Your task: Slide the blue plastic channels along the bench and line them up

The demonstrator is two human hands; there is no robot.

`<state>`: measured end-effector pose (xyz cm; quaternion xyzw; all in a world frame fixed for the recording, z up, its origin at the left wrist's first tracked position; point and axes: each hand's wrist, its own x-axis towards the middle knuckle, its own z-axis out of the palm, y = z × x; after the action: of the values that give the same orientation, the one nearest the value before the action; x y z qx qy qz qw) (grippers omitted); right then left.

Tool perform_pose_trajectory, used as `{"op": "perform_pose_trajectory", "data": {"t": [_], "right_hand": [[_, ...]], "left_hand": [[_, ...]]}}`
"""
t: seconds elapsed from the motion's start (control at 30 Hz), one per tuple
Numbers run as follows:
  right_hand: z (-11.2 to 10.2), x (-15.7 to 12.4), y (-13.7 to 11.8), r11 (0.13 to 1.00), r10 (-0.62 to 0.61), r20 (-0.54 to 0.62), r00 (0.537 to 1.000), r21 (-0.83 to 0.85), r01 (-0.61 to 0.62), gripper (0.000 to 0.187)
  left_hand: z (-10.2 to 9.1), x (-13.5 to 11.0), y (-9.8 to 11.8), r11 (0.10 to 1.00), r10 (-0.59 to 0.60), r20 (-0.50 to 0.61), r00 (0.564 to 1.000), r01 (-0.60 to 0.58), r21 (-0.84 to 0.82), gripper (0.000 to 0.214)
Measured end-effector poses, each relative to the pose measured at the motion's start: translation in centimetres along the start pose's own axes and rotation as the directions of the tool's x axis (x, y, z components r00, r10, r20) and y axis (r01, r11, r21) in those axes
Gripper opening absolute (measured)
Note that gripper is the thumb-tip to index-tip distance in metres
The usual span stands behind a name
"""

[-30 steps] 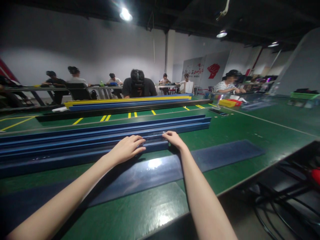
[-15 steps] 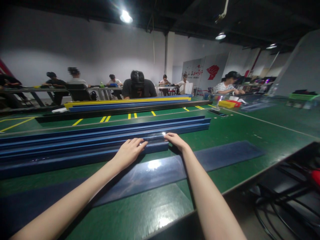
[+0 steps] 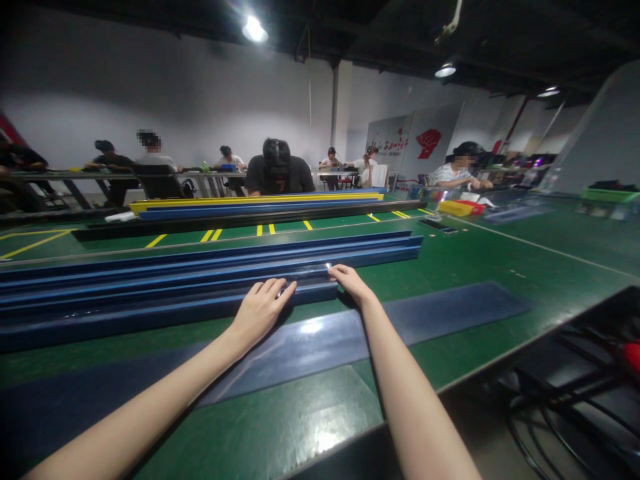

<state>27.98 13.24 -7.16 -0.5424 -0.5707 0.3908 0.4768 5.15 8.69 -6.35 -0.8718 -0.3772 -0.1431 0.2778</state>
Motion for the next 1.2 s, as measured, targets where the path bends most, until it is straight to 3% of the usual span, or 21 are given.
{"op": "perform_pose_trajectory", "data": {"t": [0.23, 0.8, 1.2], "right_hand": [[0.3, 0.1, 0.1, 1.0, 0.013, -0.058, 0.998, -0.002, -0.013, 0.016], [-0.1, 0.0, -0.8, 0.998, 0.064, 0.016, 0.998, -0.023, -0.063, 0.011], [-1.6, 0.2, -0.5, 0.993, 0.073, -0.058, 0.996, -0.092, -0.079, 0.014]], "left_hand": [[-0.1, 0.0, 0.1, 0.999, -0.029, 0.0, 1.0, 0.029, -0.042, 0.037], [0.2, -0.1, 0.0, 0.996, -0.078, -0.028, 0.997, 0.077, -0.05, 0.031], [0.2, -0.1, 0.0, 0.998, -0.057, 0.004, 0.998, 0.057, -0.013, 0.031]]}}
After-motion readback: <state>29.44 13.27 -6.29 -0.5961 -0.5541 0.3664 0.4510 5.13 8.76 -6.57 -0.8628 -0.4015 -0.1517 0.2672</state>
